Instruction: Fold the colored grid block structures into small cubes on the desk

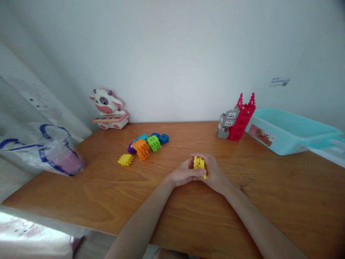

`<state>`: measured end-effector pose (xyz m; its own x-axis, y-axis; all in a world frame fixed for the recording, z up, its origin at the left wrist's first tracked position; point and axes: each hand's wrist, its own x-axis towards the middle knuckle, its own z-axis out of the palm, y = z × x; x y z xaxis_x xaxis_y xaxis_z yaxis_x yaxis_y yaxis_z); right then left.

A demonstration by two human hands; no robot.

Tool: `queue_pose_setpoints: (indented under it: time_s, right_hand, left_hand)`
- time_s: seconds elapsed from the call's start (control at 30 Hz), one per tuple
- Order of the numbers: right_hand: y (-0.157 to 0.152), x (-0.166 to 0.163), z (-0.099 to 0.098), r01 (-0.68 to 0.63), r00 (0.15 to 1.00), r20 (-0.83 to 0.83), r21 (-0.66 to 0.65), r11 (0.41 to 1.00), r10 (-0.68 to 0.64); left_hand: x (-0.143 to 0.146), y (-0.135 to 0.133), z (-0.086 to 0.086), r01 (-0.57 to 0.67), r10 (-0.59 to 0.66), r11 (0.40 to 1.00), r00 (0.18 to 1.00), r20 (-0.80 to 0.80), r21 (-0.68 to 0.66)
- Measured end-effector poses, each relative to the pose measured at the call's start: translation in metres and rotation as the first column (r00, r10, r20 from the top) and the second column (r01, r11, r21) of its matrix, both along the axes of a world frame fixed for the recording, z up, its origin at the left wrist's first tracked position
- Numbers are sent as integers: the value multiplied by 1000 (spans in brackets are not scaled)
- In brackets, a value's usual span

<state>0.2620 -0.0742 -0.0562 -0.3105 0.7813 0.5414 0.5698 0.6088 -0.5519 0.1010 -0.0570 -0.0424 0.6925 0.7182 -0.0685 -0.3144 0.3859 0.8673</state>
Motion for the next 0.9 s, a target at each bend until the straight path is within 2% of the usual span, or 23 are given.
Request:
queue_pose_setpoints:
  time_s: [0.07, 0.1, 0.37, 0.5, 0.63, 0.7, 0.9]
  right_hand:
    - [-1, 0, 1, -4, 998, 69, -25, 1000, 6]
    - [-1, 0, 1, -3, 995, 96, -35, 999, 6]
    - [-1, 2, -2, -52, 994, 89, -52, 997, 56]
    - [0, 2, 0, -106, 991, 81, -6, 994, 106]
    - [0, 2, -1, -21, 998, 62, 28, 999, 20]
    - [0, 2, -1, 0, 999, 51, 15, 1000, 0]
    - [-2, 4, 3, -113, 988, 102, -22, 993, 114]
  left_hand:
    - [-3, 2, -2, 90, -90, 996, 996, -10, 27]
    - [-3, 3, -3, 95, -94, 994, 995, -15, 45]
    - [-1, 7, -9, -9, 15, 998, 994, -104, 57]
    - [-1, 6, -9, 13, -5, 995, 997, -76, 99]
    - [2, 4, -8, -32, 43, 991, 996, -84, 133]
    - [3, 4, -8, -44, 58, 991, 992, -114, 122]
    - [-1, 6, -2, 18, -19, 1000, 997, -78, -9]
